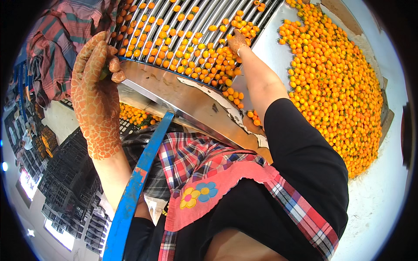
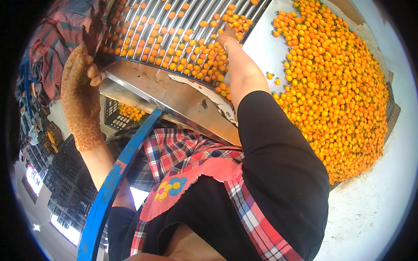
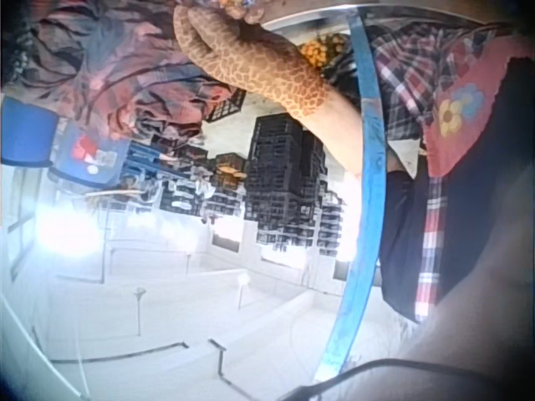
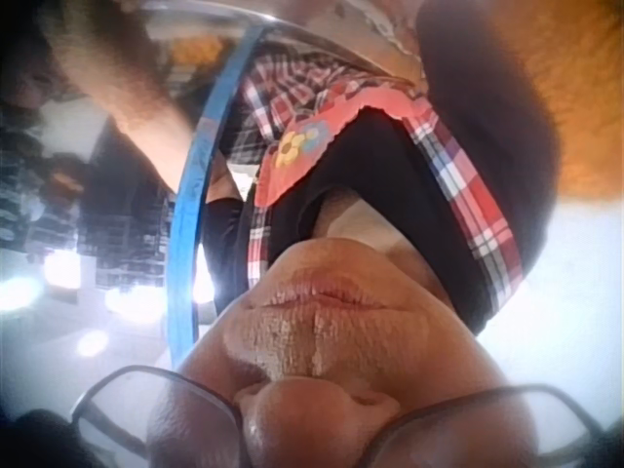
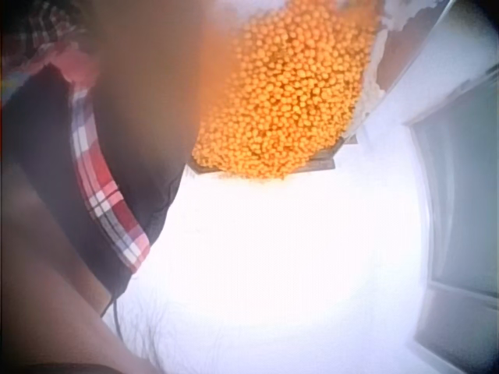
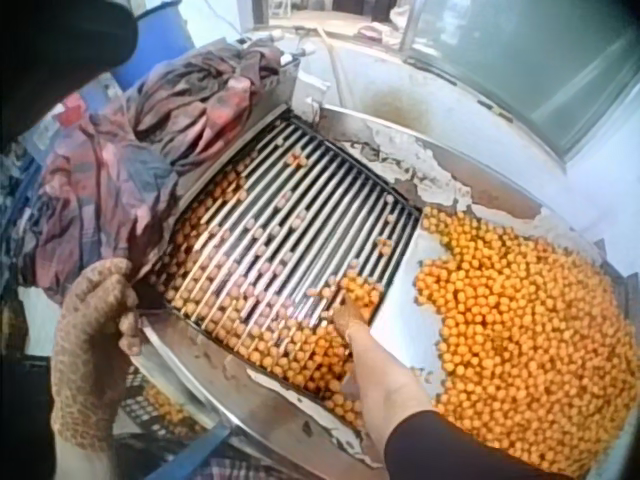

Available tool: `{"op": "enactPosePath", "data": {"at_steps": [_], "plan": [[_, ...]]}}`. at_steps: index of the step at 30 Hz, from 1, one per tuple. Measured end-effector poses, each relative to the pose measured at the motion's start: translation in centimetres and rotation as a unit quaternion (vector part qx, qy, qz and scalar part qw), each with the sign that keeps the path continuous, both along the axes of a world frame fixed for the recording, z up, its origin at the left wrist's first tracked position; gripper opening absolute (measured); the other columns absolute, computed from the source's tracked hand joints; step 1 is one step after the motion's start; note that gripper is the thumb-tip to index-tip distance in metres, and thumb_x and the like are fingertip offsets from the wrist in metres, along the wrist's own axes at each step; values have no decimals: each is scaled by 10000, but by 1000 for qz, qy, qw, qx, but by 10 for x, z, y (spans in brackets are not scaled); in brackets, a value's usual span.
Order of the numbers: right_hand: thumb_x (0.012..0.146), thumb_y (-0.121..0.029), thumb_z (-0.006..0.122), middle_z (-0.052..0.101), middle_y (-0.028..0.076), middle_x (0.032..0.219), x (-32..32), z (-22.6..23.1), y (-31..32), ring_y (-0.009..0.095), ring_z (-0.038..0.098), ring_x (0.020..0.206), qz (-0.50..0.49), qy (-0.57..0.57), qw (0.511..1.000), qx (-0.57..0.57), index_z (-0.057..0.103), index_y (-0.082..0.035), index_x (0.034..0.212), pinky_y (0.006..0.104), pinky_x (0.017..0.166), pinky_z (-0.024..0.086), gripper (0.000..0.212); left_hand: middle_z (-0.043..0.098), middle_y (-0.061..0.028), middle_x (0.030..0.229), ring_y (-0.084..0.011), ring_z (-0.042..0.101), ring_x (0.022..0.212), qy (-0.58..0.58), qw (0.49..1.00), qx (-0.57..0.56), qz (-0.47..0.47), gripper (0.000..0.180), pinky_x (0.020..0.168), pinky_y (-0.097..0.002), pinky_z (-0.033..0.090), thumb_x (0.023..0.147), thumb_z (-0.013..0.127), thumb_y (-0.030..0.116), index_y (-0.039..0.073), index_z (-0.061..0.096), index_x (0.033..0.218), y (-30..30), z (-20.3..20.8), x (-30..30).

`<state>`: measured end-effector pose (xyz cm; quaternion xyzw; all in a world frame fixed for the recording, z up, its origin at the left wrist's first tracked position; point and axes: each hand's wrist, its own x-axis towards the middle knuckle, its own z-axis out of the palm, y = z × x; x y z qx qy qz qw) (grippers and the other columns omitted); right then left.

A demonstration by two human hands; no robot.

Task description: The person sorts small orange fruit on a metal roller conveyor by hand, moving them from a pile into crates.

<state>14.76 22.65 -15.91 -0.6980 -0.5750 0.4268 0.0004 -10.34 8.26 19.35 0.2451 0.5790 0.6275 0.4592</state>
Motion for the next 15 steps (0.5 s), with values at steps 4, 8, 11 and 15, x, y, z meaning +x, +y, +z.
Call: {"op": "enactPosePath", "data": {"at_steps": [4,8,11,15], "plan": [[789,-172,570,363,250,1390,30,-18,-41,386,381,1267,72,-16,997,-11,279,-68,1422,420,1042,351,704,614,-94,954,-125,537,754,-37,998,16,-38,322,605,-218,403,907,567,75,-45,540,1204,-1,1,-2],[816,-210,573,383,232,1359,15,-3,-94,387,363,1262,69,-58,996,-4,359,-68,1340,412,1035,344,584,613,-93,934,-119,542,743,-30,999,10,-40,306,593,-221,404,910,567,79,-42,549,1190,6,1,4],[835,-265,577,439,189,1310,-9,40,-123,361,444,1198,160,-158,973,-47,538,-91,1203,414,975,398,409,607,-79,885,-110,546,716,-21,999,6,-33,273,570,-226,414,912,569,83,-31,570,1160,8,2,7],[822,-275,616,527,142,1208,-18,69,-125,294,536,1121,248,-71,964,-59,646,-83,1096,393,907,458,336,611,-91,930,-122,536,733,-29,999,14,-24,302,591,-230,396,911,566,84,-39,552,1187,-2,0,1]]}}
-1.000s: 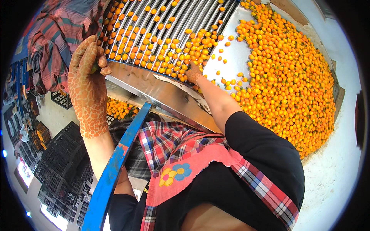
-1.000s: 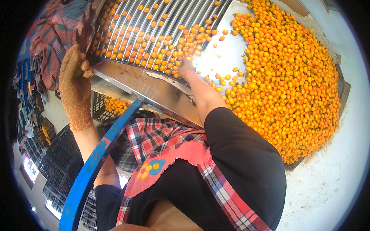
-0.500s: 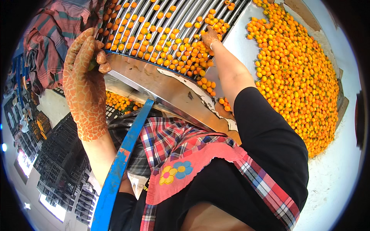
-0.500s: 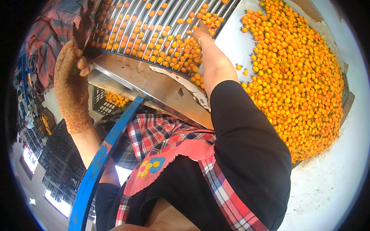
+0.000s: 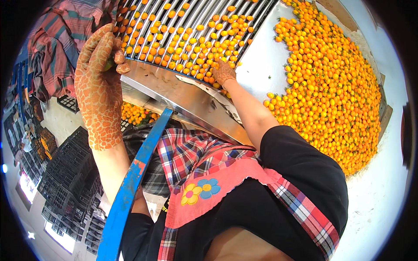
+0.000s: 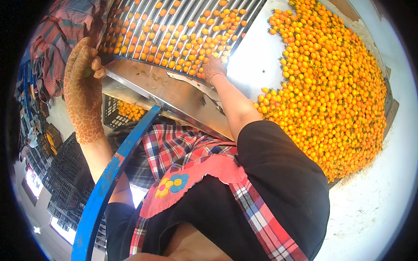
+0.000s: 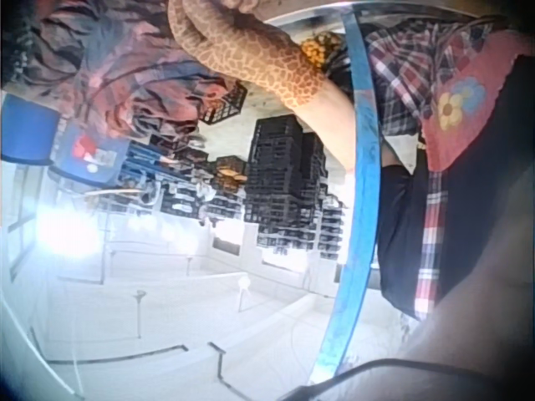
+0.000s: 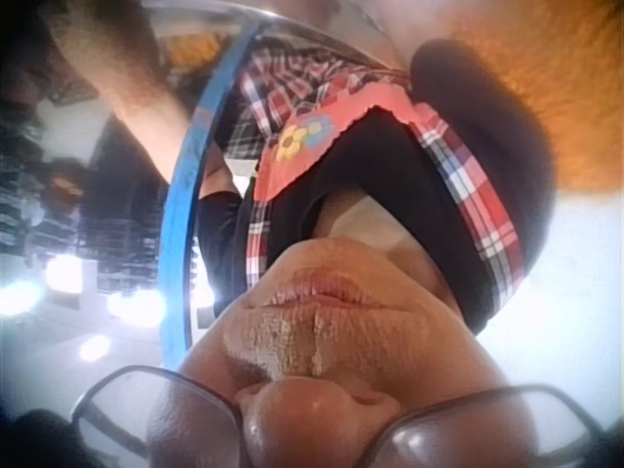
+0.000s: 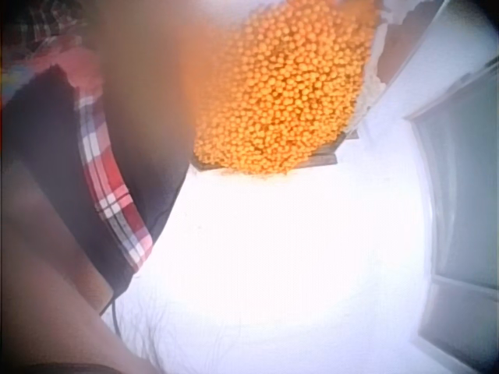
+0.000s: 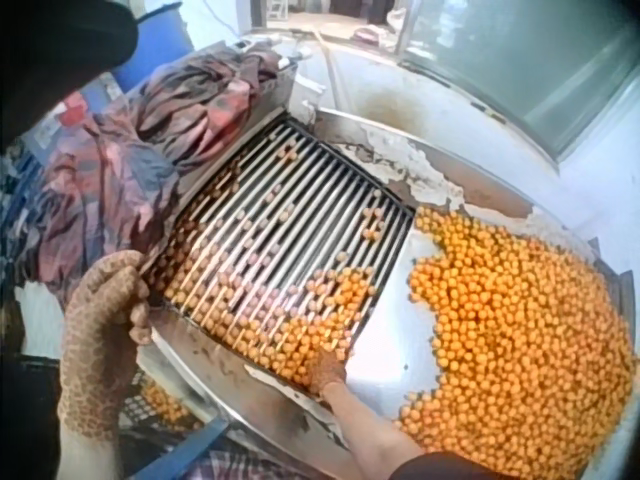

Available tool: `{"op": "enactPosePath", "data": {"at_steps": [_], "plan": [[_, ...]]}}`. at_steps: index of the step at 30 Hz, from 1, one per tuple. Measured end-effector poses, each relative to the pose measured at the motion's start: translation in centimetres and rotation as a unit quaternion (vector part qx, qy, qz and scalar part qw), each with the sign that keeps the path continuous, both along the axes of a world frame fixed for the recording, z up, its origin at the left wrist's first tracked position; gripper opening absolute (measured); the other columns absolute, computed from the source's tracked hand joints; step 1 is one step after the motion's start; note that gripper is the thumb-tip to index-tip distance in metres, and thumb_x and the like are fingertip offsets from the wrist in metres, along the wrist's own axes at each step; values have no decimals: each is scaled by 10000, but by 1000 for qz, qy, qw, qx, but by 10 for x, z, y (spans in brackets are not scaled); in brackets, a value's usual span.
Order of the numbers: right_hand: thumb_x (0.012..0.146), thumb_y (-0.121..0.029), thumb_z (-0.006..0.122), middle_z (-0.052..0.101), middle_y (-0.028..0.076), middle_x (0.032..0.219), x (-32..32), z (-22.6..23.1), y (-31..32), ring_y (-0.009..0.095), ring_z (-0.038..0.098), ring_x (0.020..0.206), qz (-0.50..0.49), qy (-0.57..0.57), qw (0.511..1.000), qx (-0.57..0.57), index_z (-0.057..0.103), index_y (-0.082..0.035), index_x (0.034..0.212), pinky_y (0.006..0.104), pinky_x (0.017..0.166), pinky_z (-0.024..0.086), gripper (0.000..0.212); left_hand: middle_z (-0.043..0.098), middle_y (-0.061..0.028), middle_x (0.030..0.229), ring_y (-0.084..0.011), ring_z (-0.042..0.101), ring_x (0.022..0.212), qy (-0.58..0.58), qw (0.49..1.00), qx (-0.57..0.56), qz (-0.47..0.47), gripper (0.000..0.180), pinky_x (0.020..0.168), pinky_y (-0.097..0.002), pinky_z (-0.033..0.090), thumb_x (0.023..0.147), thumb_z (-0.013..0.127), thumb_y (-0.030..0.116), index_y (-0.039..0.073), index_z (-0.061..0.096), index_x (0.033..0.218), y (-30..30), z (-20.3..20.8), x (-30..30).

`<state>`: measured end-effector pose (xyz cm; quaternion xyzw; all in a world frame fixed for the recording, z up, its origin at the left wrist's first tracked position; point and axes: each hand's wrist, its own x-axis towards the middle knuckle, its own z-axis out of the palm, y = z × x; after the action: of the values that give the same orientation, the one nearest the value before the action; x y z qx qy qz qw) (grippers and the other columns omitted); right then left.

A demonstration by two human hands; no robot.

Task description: The person sorts small orange fruit on a metal roller conveyor by hand, moving them from a pile into crates.

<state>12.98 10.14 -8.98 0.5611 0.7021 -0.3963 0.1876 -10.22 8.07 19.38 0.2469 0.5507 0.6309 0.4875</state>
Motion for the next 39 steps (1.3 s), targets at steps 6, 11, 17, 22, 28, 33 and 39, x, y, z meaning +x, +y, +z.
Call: {"op": "enactPosePath", "data": {"at_steps": [6,11,17,22,28,33,39], "plan": [[844,-306,543,561,186,1211,-31,-55,3,361,567,1059,-138,131,971,147,528,-106,1254,412,927,448,457,597,-82,919,-134,513,716,-3,1000,-10,8,308,583,-235,370,909,564,77,-42,546,1193,-1,2,4],[833,-241,547,594,190,1070,-38,-41,34,369,555,1059,-71,153,984,64,538,-85,1194,437,909,450,394,592,-73,908,-127,507,710,12,999,-23,19,308,578,-226,371,908,566,78,-47,543,1188,-6,1,1],[843,-289,553,339,162,1419,7,-58,52,409,390,1257,-191,66,979,27,312,-144,1414,451,969,420,637,599,-50,825,-98,542,634,30,998,-42,25,268,516,-214,412,897,604,99,-24,578,1134,4,4,14],[863,-299,535,172,89,1531,-11,-5,-1,341,233,1362,191,-9,981,17,238,-259,1460,528,1010,339,667,601,-51,816,-96,543,627,1,999,-29,26,249,505,-221,408,895,608,87,-13,590,1122,8,3,18],[858,-172,531,509,103,1276,35,-26,-20,294,509,1133,193,-22,981,0,478,-182,1290,466,932,422,435,605,-55,853,-92,545,671,23,998,-49,41,253,527,-206,396,913,582,100,-11,576,1141,4,6,18],[852,-160,570,468,139,1310,38,-48,31,331,489,1156,45,54,975,211,432,-140,1335,461,983,425,503,601,-58,927,-113,524,727,9,999,-30,1,310,604,-212,377,902,576,81,-23,551,1193,-1,-1,10],[799,11,535,95,22,1553,-14,-23,98,307,186,1402,221,-70,960,158,80,-302,1487,529,1056,333,882,600,-72,926,-127,522,730,4,1000,-25,3,314,599,-223,377,906,568,75,-38,542,1198,-7,3,6]]}}
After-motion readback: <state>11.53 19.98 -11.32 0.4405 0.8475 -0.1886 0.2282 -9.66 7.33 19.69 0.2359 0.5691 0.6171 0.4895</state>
